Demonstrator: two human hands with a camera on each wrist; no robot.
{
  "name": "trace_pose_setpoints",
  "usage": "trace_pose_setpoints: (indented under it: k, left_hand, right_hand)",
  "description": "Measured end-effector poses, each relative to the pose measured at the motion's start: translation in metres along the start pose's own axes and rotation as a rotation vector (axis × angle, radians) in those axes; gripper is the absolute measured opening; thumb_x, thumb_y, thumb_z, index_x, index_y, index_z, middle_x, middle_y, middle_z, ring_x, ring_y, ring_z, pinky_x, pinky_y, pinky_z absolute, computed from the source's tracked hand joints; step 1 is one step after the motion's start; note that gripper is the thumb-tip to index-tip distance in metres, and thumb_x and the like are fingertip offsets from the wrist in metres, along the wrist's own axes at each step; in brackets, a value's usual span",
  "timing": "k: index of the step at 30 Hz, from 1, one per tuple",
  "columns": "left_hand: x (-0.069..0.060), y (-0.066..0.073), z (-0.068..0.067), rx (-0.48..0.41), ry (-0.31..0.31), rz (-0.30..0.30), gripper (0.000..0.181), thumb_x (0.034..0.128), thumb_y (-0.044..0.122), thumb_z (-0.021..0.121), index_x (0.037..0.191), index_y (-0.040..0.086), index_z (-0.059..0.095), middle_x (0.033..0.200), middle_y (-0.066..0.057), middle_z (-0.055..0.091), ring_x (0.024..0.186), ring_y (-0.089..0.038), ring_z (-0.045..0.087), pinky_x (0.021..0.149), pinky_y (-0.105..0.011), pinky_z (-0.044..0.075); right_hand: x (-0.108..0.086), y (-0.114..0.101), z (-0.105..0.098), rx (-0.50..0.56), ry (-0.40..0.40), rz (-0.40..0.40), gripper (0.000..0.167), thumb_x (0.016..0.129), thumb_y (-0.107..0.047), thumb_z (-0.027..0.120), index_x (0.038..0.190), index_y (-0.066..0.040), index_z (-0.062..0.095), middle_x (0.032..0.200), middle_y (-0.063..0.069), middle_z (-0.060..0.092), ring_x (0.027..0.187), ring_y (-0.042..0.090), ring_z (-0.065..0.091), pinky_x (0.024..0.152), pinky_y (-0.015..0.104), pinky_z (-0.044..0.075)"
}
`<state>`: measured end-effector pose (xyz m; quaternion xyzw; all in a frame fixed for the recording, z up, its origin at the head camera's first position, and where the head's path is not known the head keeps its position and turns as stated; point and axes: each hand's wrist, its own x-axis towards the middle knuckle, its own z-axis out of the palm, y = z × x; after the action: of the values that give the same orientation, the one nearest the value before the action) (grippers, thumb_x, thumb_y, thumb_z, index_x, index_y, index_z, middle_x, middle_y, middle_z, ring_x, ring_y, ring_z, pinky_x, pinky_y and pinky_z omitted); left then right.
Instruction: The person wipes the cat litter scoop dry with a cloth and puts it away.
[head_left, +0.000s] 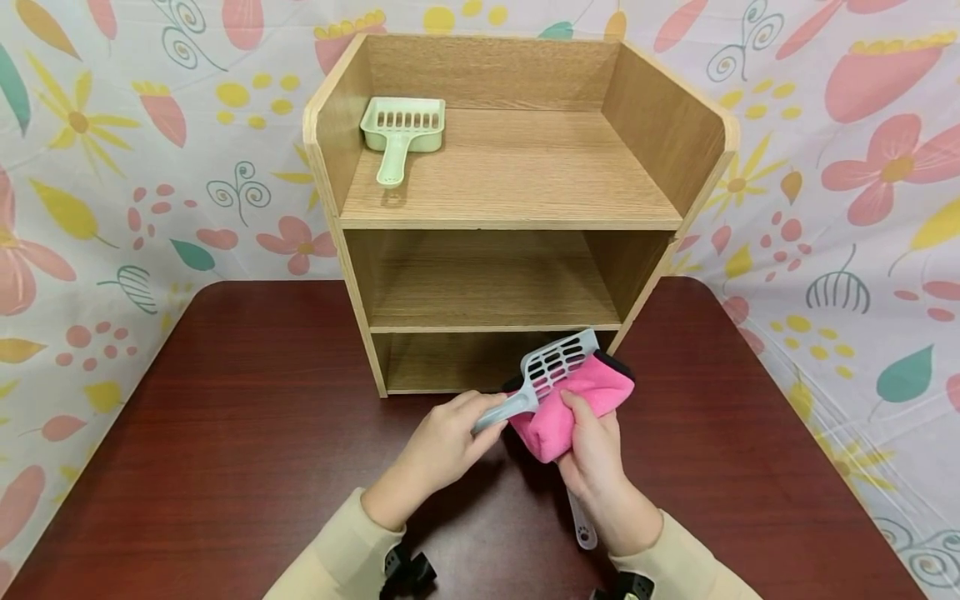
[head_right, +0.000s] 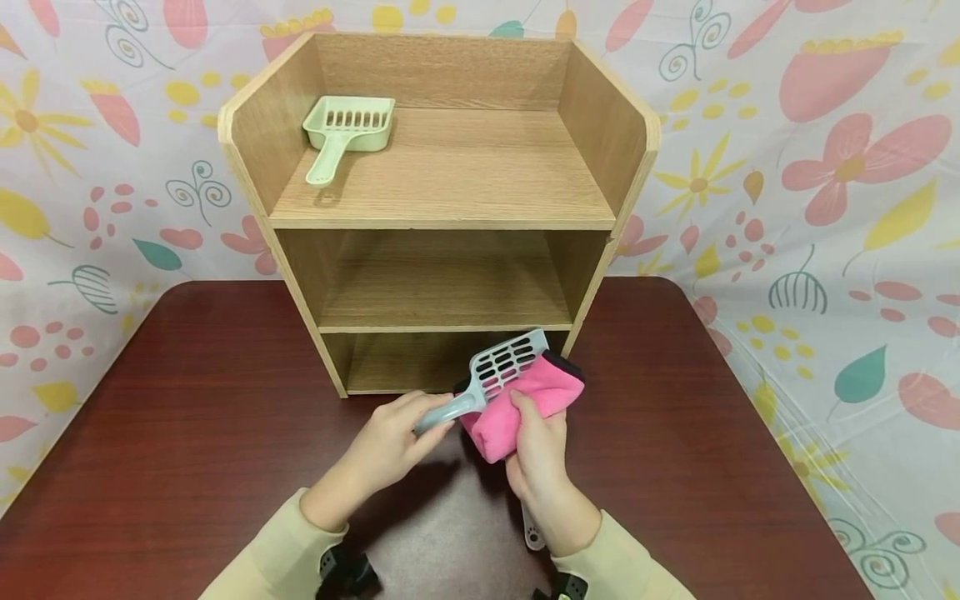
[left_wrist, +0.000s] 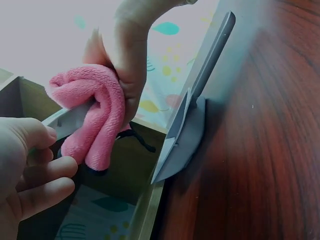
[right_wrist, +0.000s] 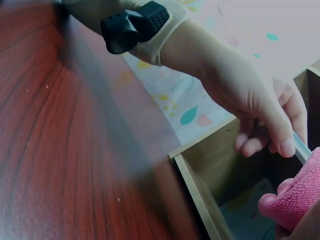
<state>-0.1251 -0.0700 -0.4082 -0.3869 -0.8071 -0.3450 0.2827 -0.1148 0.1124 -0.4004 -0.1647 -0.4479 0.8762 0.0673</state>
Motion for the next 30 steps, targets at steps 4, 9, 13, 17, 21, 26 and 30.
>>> trace_pose_setpoints:
  k: [4,9,13,17,21,26,30]
  left_hand:
    - [0.0,-0.001,0.0,-0.007,0.001,0.013,0.03,0.0772,0.007,0.073,0.106,0.001,0.067,0.088,-0.006,0.068,0.071,-0.011,0.062,0.066,-0.021,0.052]
    - [0.001,-0.004,-0.002,-0.026,-0.006,0.015,0.029,0.0771,0.008,0.074,0.105,0.001,0.067,0.088,-0.005,0.069,0.071,-0.011,0.062,0.066,-0.02,0.051]
    - [0.002,-0.007,-0.007,-0.061,-0.031,0.007,0.028,0.0771,0.008,0.074,0.103,0.001,0.068,0.09,-0.007,0.07,0.072,-0.012,0.063,0.066,-0.02,0.052]
    - [0.003,-0.011,-0.012,-0.107,-0.088,-0.031,0.024,0.0785,0.008,0.073,0.102,0.001,0.068,0.091,-0.007,0.071,0.07,-0.011,0.061,0.065,-0.018,0.05]
    - [0.004,-0.013,-0.017,-0.159,-0.153,-0.093,0.022,0.0798,0.009,0.072,0.101,0.003,0.069,0.091,-0.006,0.071,0.069,-0.01,0.058,0.063,-0.016,0.048]
    - [0.004,-0.016,-0.023,-0.243,-0.238,-0.199,0.022,0.0819,0.011,0.071,0.103,0.005,0.069,0.087,-0.005,0.07,0.061,-0.001,0.054,0.055,-0.013,0.045]
    - [0.004,-0.018,-0.028,-0.333,-0.295,-0.283,0.022,0.0831,0.01,0.07,0.105,0.006,0.069,0.076,-0.002,0.066,0.052,0.007,0.05,0.047,-0.014,0.043]
  right_hand:
    - [0.002,-0.003,-0.002,-0.008,0.012,-0.036,0.031,0.094,0.003,0.044,0.122,-0.009,0.04,0.112,0.001,0.054,0.099,0.009,0.059,0.089,0.022,0.05]
    - [0.003,-0.006,-0.006,-0.052,0.042,-0.06,0.027,0.093,0.003,0.047,0.115,-0.013,0.042,0.104,-0.003,0.056,0.094,0.007,0.059,0.085,0.021,0.051]
    - [0.005,-0.01,-0.012,-0.107,0.032,-0.041,0.026,0.094,-0.001,0.048,0.115,-0.015,0.041,0.106,-0.002,0.055,0.094,0.007,0.06,0.084,0.021,0.052]
    - [0.006,-0.016,-0.019,-0.176,-0.014,-0.014,0.027,0.094,-0.004,0.051,0.116,-0.016,0.04,0.107,-0.003,0.054,0.094,0.007,0.06,0.084,0.022,0.052]
    - [0.007,-0.021,-0.025,-0.258,-0.071,0.006,0.028,0.094,-0.004,0.052,0.116,-0.016,0.04,0.102,-0.005,0.058,0.091,0.006,0.062,0.082,0.022,0.053]
    - [0.011,-0.029,-0.035,-0.401,-0.194,0.034,0.027,0.093,-0.005,0.053,0.116,-0.013,0.04,0.093,-0.006,0.065,0.083,0.008,0.066,0.075,0.027,0.055]
    - [0.015,-0.036,-0.041,-0.475,-0.313,0.038,0.028,0.094,-0.006,0.053,0.118,-0.012,0.039,0.093,-0.003,0.066,0.084,0.016,0.069,0.071,0.037,0.057]
